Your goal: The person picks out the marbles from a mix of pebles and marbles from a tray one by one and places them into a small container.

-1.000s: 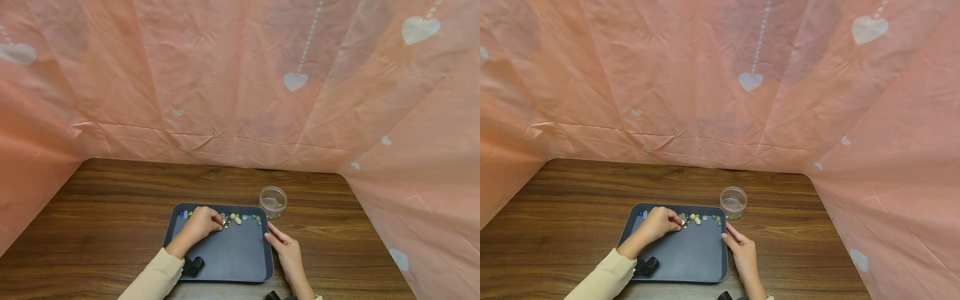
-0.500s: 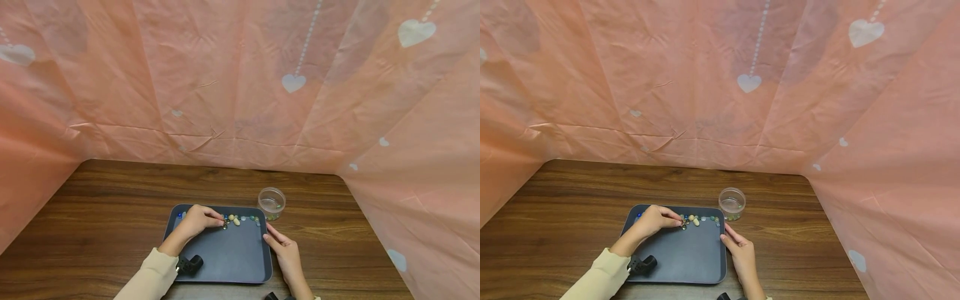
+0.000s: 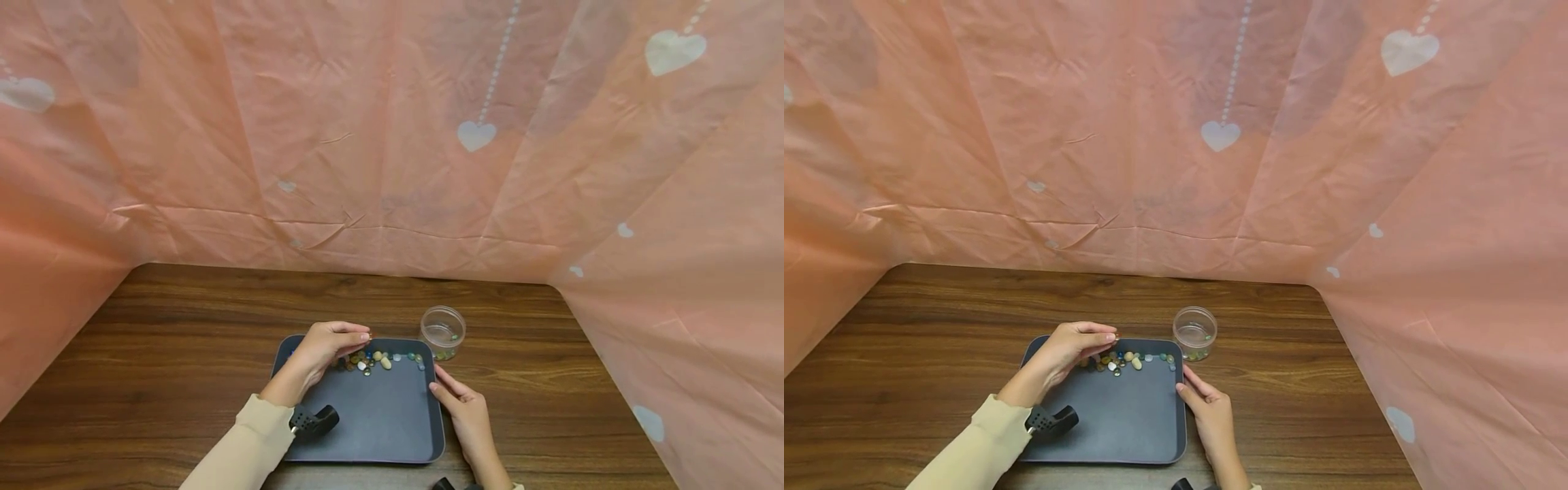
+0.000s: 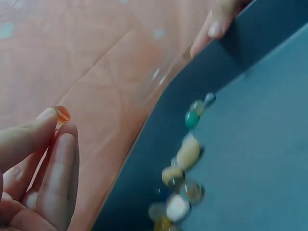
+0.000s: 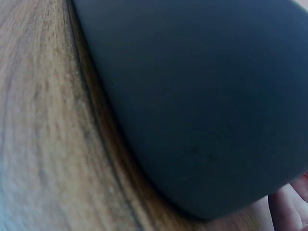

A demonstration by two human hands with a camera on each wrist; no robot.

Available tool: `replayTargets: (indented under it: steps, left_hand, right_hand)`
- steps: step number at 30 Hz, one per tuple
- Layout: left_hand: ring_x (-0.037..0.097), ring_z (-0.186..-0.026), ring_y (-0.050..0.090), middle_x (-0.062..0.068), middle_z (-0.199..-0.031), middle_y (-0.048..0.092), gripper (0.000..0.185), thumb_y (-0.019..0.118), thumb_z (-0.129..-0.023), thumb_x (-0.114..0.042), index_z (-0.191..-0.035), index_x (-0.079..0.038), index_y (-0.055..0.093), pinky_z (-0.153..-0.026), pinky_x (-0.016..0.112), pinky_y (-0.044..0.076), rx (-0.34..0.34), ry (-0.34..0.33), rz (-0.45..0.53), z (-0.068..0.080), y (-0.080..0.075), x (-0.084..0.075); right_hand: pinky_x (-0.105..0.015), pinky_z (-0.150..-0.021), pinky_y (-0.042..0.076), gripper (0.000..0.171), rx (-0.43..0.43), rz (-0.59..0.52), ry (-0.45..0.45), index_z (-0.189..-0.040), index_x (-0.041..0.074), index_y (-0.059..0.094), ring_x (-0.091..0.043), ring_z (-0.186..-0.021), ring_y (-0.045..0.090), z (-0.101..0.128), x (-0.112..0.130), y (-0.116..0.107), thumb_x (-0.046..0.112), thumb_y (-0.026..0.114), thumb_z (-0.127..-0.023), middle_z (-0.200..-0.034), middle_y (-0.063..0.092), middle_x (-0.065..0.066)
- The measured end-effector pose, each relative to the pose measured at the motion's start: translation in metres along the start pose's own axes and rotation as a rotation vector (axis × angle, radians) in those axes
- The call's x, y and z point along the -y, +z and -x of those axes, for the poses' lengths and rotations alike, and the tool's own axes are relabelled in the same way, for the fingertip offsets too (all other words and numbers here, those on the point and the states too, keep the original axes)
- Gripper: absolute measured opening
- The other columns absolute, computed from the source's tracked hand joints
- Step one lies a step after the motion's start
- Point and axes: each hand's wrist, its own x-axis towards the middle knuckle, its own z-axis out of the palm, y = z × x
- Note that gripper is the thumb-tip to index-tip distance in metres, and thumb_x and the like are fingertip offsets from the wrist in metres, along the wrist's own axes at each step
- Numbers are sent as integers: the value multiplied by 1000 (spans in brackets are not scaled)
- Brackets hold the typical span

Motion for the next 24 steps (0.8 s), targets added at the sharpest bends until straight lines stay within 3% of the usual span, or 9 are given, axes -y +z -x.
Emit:
replayTargets:
  steps: [10,13,16,20,24]
  left_hand:
    - [33,-107,70,13,-102,77,31,75,-87,-8,-113,8,71,-98,46,53,30,54,-24,-23,50,-16]
    - [34,-105,71,15,-101,77,29,75,-86,-6,-110,10,71,-94,46,55,42,93,-39,-30,67,-19]
    - [28,-93,75,16,-98,77,25,76,-84,-6,-105,9,74,-86,43,59,44,132,-82,-36,82,-20]
    - [11,-74,67,12,-94,78,18,80,-82,-11,-96,0,79,-70,31,57,11,211,-250,-42,99,-22]
    - [10,-75,63,5,-91,78,9,81,-82,-17,-88,-10,82,-62,21,47,-39,336,-527,-47,112,-24]
  right_hand:
    - [-15,-85,52,43,4,-27,3,-128,5,66,6,-107,63,1,0,0,17,75,-88,-131,64,-10]
    - [-15,-85,52,42,7,-34,2,-128,5,67,5,-108,63,1,0,0,17,75,-88,-131,65,-10]
    - [-15,-86,51,42,10,-27,-3,-127,5,67,5,-109,63,1,0,1,17,75,-88,-130,65,-10]
    - [-14,-87,50,40,12,-15,-11,-127,5,67,5,-109,63,0,-1,1,17,74,-89,-130,65,-10]
    - [-13,-88,49,40,2,-16,-21,-126,4,68,7,-109,62,0,-1,-1,16,74,-89,-130,66,-10]
